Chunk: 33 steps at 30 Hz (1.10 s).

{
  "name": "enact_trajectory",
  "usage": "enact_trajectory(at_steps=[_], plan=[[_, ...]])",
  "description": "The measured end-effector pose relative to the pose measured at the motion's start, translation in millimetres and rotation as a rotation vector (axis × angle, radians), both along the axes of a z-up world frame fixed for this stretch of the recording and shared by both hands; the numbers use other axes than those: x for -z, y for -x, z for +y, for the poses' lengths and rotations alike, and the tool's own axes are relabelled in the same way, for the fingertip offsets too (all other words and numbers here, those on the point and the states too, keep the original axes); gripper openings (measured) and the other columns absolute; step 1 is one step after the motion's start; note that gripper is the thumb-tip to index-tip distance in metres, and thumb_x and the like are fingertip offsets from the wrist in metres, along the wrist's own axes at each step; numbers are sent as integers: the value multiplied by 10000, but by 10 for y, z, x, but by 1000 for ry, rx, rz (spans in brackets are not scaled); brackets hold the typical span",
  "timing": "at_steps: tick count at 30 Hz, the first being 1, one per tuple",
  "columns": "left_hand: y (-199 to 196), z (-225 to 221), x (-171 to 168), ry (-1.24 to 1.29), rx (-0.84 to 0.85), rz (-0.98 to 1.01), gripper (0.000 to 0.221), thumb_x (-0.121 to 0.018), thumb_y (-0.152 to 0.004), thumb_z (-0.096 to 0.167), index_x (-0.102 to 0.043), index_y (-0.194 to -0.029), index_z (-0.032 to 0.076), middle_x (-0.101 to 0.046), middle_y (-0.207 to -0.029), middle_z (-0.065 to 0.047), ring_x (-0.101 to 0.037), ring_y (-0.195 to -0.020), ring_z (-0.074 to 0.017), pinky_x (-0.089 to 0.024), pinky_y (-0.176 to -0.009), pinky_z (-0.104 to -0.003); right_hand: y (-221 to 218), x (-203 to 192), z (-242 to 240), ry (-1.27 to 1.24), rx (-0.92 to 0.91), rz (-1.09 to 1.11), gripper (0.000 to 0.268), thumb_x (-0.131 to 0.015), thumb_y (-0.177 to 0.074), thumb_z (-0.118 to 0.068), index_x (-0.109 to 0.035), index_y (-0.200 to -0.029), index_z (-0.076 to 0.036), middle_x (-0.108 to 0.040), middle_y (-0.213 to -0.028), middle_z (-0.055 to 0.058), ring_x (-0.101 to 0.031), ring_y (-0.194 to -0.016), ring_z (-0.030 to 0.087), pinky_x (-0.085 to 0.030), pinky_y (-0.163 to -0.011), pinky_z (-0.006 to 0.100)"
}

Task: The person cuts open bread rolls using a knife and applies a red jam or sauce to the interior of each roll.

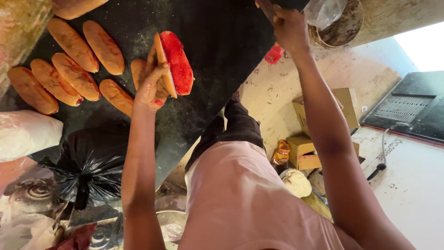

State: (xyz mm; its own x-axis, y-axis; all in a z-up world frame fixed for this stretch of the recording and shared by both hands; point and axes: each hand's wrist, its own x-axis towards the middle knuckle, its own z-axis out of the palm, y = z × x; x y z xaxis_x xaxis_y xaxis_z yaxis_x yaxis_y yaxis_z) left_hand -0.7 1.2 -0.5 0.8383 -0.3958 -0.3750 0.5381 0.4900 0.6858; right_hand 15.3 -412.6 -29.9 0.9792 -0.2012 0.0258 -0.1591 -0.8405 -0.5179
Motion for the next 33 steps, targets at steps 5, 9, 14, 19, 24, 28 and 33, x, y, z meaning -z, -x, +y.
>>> enact_trajectory(at_steps=[5,9,14,19,24,28,33], plan=[[-54,27,28,56,16,39,763,-702,-933,89,-333,-1600,117,-526,-1479,-67,-527,-1401,-209,-462,-1210,-391,413,-54,-64,-695,184,228,395,-626,-1067,-218,-636,-1450,-122,-684,-817,54,-601,-516,77,-494,-450,244],[-117,15,39,112,44,49,739,-674,-969,88,-327,-1621,100,-539,-1500,-75,-557,-1394,-212,-476,-1209,-397,775,-193,2,-944,142,284,442,-611,-1061,-191,-552,-1495,-132,-709,-829,56,-623,-533,83,-505,-466,244],[-201,-136,-36,137,146,43,803,-676,-953,94,-280,-1644,196,-510,-1532,-46,-534,-1408,-202,-459,-1201,-392,1128,-589,451,-799,-222,252,427,-564,-1062,-132,-576,-1488,-159,-745,-1004,64,-679,-691,128,-536,-551,264],[-230,-297,-171,57,217,-23,800,-675,-973,82,-275,-1653,223,-451,-1602,-5,-480,-1478,-167,-441,-1235,-369,1135,-868,798,251,-376,-228,513,-675,-932,-68,-682,-1411,-251,-624,-1077,65,-644,-904,259,-558,-788,406],[-229,-222,-240,112,176,25,807,-678,-964,87,-285,-1658,209,-495,-1573,-61,-515,-1441,-190,-504,-1129,-311,1247,-905,857,368,-501,-274,562,-682,-899,-47,-706,-1413,-274,-569,-1111,56,-584,-971,241,-547,-827,401],[-203,-172,-225,78,167,47,818,-686,-952,80,-286,-1656,197,-484,-1559,-46,-524,-1403,-161,-517,-1105,-291,1103,-912,742,514,-583,-409,454,-702,-988,-124,-723,-1422,-254,-591,-1151,68,-576,-945,224,-520,-751,367],[-193,-208,-174,104,151,14,779,-656,-966,61,-298,-1646,186,-505,-1549,-41,-557,-1379,-163,-526,-1121,-326,800,-977,657,436,-547,-356,411,-686,-1000,-128,-710,-1384,-273,-594,-1105,66,-621,-959,259,-552,-779,423]])
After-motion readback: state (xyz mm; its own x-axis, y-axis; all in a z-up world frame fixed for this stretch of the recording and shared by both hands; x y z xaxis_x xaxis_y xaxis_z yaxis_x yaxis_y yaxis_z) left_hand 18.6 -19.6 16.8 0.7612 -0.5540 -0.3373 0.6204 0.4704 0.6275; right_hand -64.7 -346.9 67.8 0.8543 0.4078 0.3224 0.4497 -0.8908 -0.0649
